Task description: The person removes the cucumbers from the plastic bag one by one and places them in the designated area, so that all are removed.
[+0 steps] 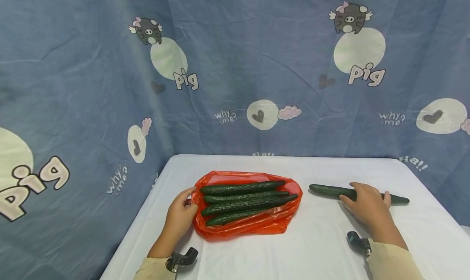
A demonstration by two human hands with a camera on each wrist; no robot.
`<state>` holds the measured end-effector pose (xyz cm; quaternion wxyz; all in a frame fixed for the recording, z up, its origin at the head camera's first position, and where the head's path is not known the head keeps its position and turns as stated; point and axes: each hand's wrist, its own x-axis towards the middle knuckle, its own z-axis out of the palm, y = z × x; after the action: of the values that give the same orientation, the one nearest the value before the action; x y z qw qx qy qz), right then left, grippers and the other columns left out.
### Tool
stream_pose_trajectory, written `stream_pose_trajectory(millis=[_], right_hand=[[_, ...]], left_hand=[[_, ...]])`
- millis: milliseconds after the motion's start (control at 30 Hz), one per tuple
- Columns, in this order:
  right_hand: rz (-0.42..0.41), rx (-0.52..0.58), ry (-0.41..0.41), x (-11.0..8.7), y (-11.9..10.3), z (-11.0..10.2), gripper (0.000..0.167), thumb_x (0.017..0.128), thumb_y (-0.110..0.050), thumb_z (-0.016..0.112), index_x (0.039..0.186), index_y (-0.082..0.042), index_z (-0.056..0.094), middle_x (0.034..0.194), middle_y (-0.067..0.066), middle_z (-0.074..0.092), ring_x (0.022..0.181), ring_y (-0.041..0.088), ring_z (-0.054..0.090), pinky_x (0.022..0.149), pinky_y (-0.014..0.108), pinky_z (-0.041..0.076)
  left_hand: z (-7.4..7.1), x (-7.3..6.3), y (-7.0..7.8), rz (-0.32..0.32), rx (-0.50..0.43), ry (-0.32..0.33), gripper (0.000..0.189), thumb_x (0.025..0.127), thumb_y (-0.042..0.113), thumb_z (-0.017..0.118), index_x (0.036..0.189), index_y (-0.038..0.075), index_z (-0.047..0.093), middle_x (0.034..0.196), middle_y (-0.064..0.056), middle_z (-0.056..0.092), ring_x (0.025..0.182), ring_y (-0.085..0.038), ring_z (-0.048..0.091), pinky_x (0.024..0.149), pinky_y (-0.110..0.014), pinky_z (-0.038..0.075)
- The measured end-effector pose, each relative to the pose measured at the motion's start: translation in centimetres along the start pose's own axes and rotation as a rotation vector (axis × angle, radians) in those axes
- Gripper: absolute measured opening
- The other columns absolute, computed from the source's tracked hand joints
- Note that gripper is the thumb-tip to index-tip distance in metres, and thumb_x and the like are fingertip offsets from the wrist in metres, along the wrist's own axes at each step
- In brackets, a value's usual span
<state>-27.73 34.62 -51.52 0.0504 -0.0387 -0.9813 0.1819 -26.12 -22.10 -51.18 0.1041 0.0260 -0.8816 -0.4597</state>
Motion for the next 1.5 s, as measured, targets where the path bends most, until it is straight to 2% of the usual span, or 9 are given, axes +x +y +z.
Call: stream_pose_trajectory(millis=[133, 267, 500, 733, 1033, 1267, 1500], right_hand=[[-0.034, 0.012, 0.019, -0.1, -0.7, 0.3, 0.092, 0.094, -0.074, 0.055, 0.149, -0.001, 0.050, 0.150, 0.035, 0.046, 0.133, 0.062, 0.038, 0.109, 0.085, 0.002], [-0.059, 0.025, 0.053, 0.0, -1.6, 0.8, 0.090, 0.096, -0.073, 0.053, 0.149, 0.000, 0.050, 0.149, 0.035, 0.047, 0.133, 0.061, 0.040, 0.109, 0.084, 0.006], [-0.124, 0.036, 0.141, 0.1, -4.1, 0.9, 0.067, 0.100, -0.049, 0.064, 0.144, 0.001, 0.054, 0.144, 0.032, 0.053, 0.133, 0.056, 0.044, 0.111, 0.079, 0.018], [-0.192, 0.029, 0.162, 0.1, -6.2, 1.1, 0.066, 0.099, -0.048, 0.067, 0.143, -0.001, 0.055, 0.142, 0.029, 0.056, 0.133, 0.052, 0.048, 0.111, 0.073, 0.027], [-0.335, -0.026, 0.230, -0.5, -9.4, 2.3, 0.060, 0.092, -0.040, 0.076, 0.135, -0.001, 0.062, 0.129, 0.024, 0.066, 0.121, 0.048, 0.059, 0.100, 0.069, 0.045], [-0.405, 0.000, 0.195, -0.9, -11.6, 3.6, 0.061, 0.092, -0.042, 0.077, 0.137, -0.004, 0.062, 0.130, 0.020, 0.066, 0.124, 0.043, 0.060, 0.102, 0.067, 0.046], [-0.415, 0.070, 0.137, -1.6, -14.3, 3.8, 0.066, 0.092, -0.044, 0.077, 0.141, -0.004, 0.061, 0.132, 0.018, 0.065, 0.127, 0.040, 0.059, 0.106, 0.066, 0.045]], left_hand=[[0.1, 0.1, -0.1, 0.004, -0.004, 0.001, 0.055, 0.093, 0.005, 0.059, 0.148, 0.012, 0.060, 0.149, -0.009, 0.058, 0.110, -0.024, 0.064, 0.083, -0.025, 0.055], [0.2, 0.2, -0.1, 0.012, -0.009, 0.005, 0.055, 0.092, 0.005, 0.060, 0.147, 0.012, 0.061, 0.147, -0.009, 0.059, 0.108, -0.023, 0.064, 0.081, -0.022, 0.054], [0.3, 0.3, 0.0, 0.021, -0.012, 0.005, 0.055, 0.092, 0.004, 0.060, 0.147, 0.012, 0.061, 0.148, -0.009, 0.058, 0.107, -0.024, 0.064, 0.079, -0.021, 0.054], [0.3, 0.3, 0.1, 0.024, 0.006, 0.009, 0.055, 0.092, 0.004, 0.060, 0.146, 0.012, 0.062, 0.148, -0.008, 0.058, 0.109, -0.023, 0.064, 0.083, -0.024, 0.055], [0.3, 0.2, 0.2, 0.013, 0.010, 0.005, 0.054, 0.092, 0.005, 0.060, 0.146, 0.013, 0.062, 0.146, -0.008, 0.060, 0.106, -0.023, 0.063, 0.079, -0.023, 0.054], [0.3, 0.0, 0.1, 0.004, 0.019, 0.005, 0.054, 0.092, 0.006, 0.060, 0.146, 0.013, 0.062, 0.147, -0.008, 0.059, 0.106, -0.023, 0.063, 0.081, -0.022, 0.053], [0.2, 0.0, 0.0, 0.008, 0.022, 0.011, 0.054, 0.092, 0.007, 0.060, 0.145, 0.014, 0.063, 0.145, -0.008, 0.060, 0.107, -0.023, 0.062, 0.085, -0.029, 0.055]])
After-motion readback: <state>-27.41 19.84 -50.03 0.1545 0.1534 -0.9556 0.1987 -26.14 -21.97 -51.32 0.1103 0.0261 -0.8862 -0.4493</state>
